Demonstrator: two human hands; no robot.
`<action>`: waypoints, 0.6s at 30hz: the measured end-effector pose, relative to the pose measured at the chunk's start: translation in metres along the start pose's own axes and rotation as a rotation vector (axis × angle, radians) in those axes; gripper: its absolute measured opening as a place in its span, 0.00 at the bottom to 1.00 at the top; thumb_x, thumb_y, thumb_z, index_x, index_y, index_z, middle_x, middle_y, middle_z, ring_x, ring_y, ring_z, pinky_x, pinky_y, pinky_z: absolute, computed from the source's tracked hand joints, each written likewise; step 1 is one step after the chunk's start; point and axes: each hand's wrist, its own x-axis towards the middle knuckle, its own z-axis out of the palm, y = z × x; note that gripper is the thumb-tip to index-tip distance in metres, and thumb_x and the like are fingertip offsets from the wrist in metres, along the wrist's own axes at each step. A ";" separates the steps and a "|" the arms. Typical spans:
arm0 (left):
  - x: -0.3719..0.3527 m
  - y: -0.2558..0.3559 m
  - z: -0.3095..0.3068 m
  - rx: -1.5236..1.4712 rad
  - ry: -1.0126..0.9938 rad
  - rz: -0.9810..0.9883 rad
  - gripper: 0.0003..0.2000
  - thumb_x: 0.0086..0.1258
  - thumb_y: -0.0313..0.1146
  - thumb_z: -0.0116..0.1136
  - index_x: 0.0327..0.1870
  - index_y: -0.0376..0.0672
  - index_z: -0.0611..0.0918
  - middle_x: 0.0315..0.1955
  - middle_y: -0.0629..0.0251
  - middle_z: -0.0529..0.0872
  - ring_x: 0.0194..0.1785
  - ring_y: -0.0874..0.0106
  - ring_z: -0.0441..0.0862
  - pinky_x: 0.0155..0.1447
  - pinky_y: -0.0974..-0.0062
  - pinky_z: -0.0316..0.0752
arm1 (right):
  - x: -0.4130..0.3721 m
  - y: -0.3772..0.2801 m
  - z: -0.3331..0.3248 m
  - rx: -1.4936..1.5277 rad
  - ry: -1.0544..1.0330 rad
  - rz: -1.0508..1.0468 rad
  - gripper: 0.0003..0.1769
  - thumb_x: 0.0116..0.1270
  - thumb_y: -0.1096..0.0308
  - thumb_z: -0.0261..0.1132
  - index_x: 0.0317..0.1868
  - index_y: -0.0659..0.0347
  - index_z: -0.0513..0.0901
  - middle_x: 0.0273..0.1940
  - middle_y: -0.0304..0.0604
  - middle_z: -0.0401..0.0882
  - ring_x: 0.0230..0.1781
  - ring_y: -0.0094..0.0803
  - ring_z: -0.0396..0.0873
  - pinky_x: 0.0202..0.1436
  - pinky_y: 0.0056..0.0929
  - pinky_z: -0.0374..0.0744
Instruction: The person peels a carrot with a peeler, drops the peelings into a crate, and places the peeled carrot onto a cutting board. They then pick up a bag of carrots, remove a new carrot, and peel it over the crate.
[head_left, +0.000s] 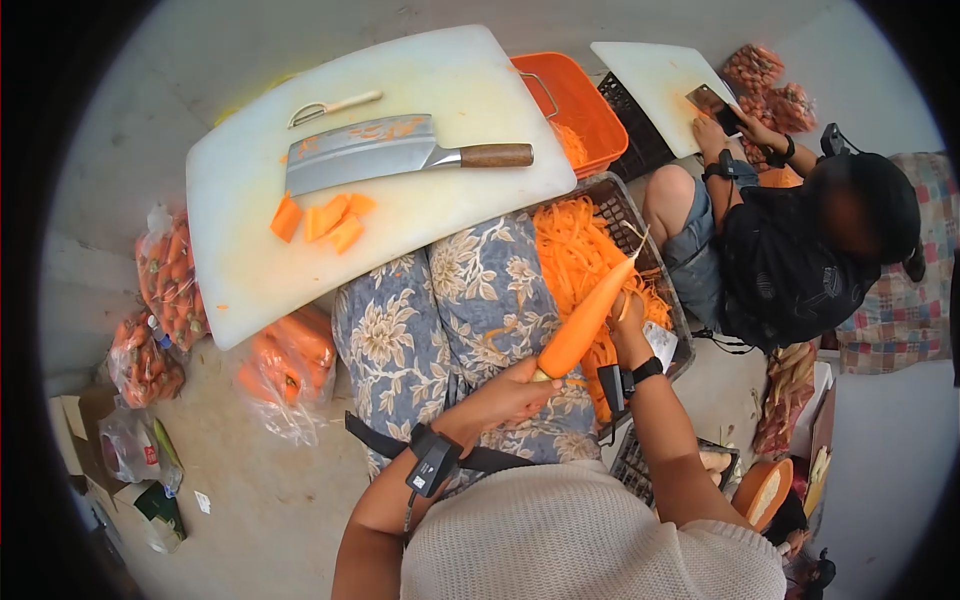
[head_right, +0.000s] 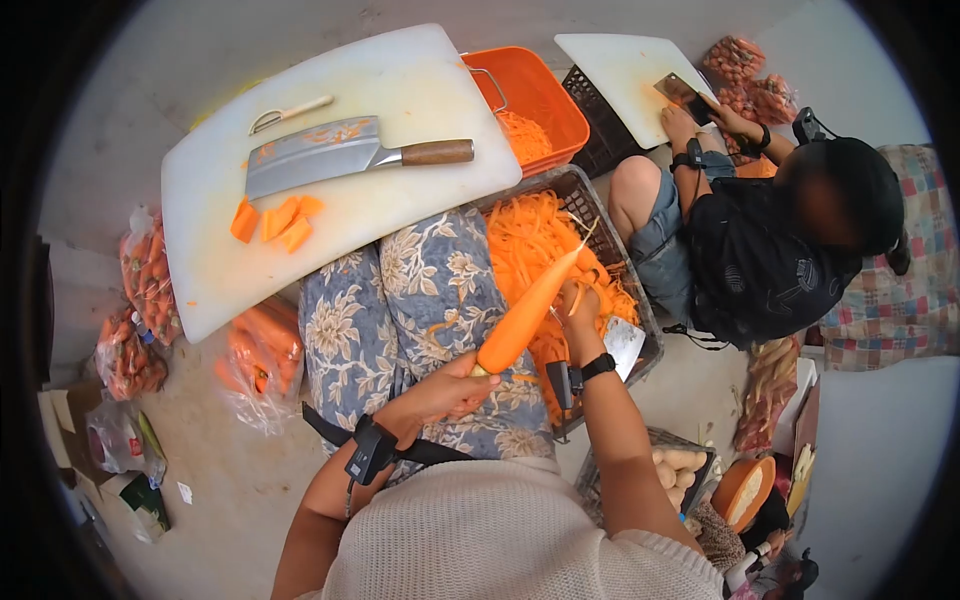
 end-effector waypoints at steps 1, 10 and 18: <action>0.002 -0.002 0.000 0.030 0.023 0.043 0.16 0.68 0.37 0.53 0.52 0.42 0.66 0.18 0.78 0.67 0.16 0.89 0.61 0.16 0.89 0.52 | -0.005 -0.004 -0.001 0.018 0.053 0.050 0.09 0.57 0.70 0.63 0.38 0.62 0.76 0.32 0.42 0.74 0.30 0.32 0.74 0.30 0.29 0.74; 0.010 -0.009 0.010 0.173 0.152 0.165 0.16 0.68 0.43 0.53 0.46 0.39 0.72 0.31 0.67 0.82 0.27 0.82 0.78 0.26 0.88 0.70 | -0.072 -0.076 0.006 0.231 0.122 -0.215 0.08 0.57 0.70 0.61 0.37 0.60 0.74 0.35 0.38 0.71 0.35 0.28 0.73 0.33 0.25 0.74; 0.011 -0.010 0.009 -0.147 -0.164 -0.002 0.12 0.72 0.43 0.46 0.44 0.44 0.71 0.21 0.74 0.72 0.16 0.86 0.65 0.19 0.90 0.59 | -0.119 -0.076 0.034 -0.180 0.056 -0.778 0.22 0.57 0.70 0.63 0.50 0.69 0.68 0.36 0.38 0.69 0.30 0.21 0.68 0.33 0.18 0.70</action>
